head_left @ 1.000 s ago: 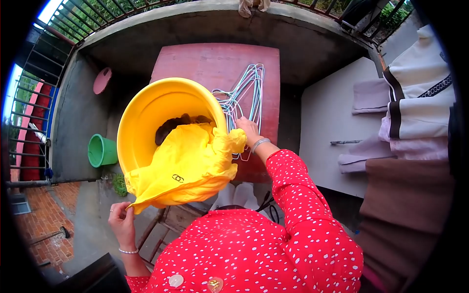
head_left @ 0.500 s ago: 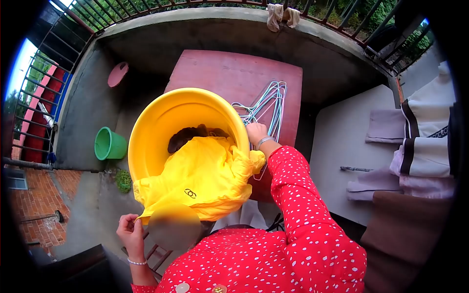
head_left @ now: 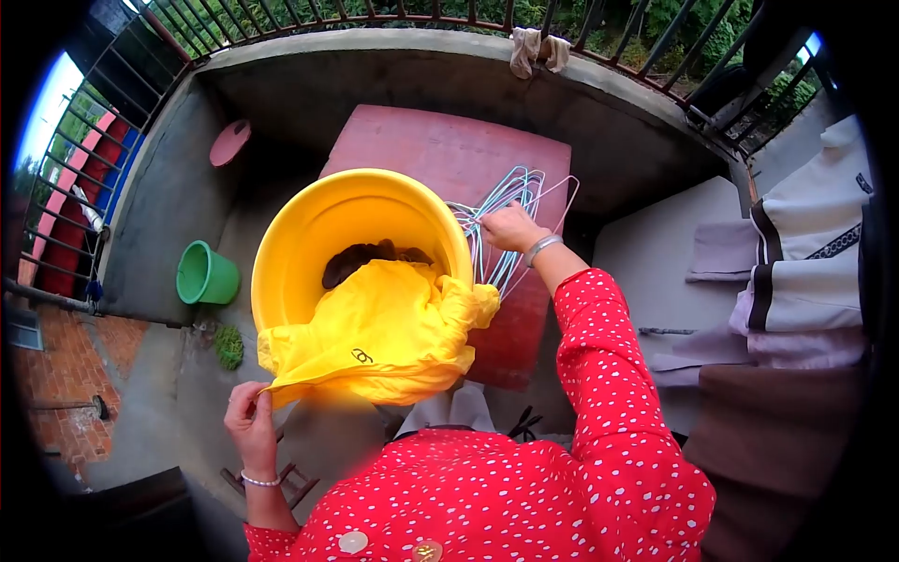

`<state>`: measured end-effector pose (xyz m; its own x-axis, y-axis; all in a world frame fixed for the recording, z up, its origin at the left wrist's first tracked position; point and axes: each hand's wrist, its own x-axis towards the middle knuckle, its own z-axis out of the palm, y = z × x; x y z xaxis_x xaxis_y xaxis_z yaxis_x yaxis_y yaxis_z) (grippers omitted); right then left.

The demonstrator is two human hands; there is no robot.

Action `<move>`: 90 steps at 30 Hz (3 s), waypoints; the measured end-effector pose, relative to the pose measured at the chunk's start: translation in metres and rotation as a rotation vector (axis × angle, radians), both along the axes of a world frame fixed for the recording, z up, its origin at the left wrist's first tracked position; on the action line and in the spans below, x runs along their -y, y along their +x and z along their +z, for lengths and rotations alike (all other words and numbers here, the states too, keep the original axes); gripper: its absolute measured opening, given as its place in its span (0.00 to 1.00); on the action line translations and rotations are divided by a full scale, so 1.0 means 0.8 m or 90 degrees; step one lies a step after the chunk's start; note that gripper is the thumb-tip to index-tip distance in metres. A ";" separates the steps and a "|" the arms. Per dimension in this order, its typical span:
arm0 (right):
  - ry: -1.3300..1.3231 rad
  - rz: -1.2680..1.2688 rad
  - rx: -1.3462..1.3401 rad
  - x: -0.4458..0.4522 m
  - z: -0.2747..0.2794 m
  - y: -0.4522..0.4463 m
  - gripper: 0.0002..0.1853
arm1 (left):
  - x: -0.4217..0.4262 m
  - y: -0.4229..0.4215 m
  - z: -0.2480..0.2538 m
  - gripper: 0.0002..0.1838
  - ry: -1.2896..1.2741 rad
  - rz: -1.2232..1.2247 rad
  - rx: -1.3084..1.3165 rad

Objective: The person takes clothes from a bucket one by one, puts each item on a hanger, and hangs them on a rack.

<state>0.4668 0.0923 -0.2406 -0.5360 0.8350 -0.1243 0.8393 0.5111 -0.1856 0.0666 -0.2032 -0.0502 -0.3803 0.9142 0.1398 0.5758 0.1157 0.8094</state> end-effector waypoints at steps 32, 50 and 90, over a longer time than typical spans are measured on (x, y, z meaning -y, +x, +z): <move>-0.110 -0.224 -0.771 0.230 0.358 0.116 0.10 | -0.112 0.028 0.050 0.05 0.128 -0.258 0.215; -0.472 -0.146 -1.045 0.217 0.310 -0.104 0.10 | -0.005 -0.028 0.036 0.09 0.199 -0.485 -0.225; -0.453 0.145 -1.098 0.187 0.327 -0.181 0.10 | -0.060 0.027 0.042 0.09 0.203 -0.118 0.412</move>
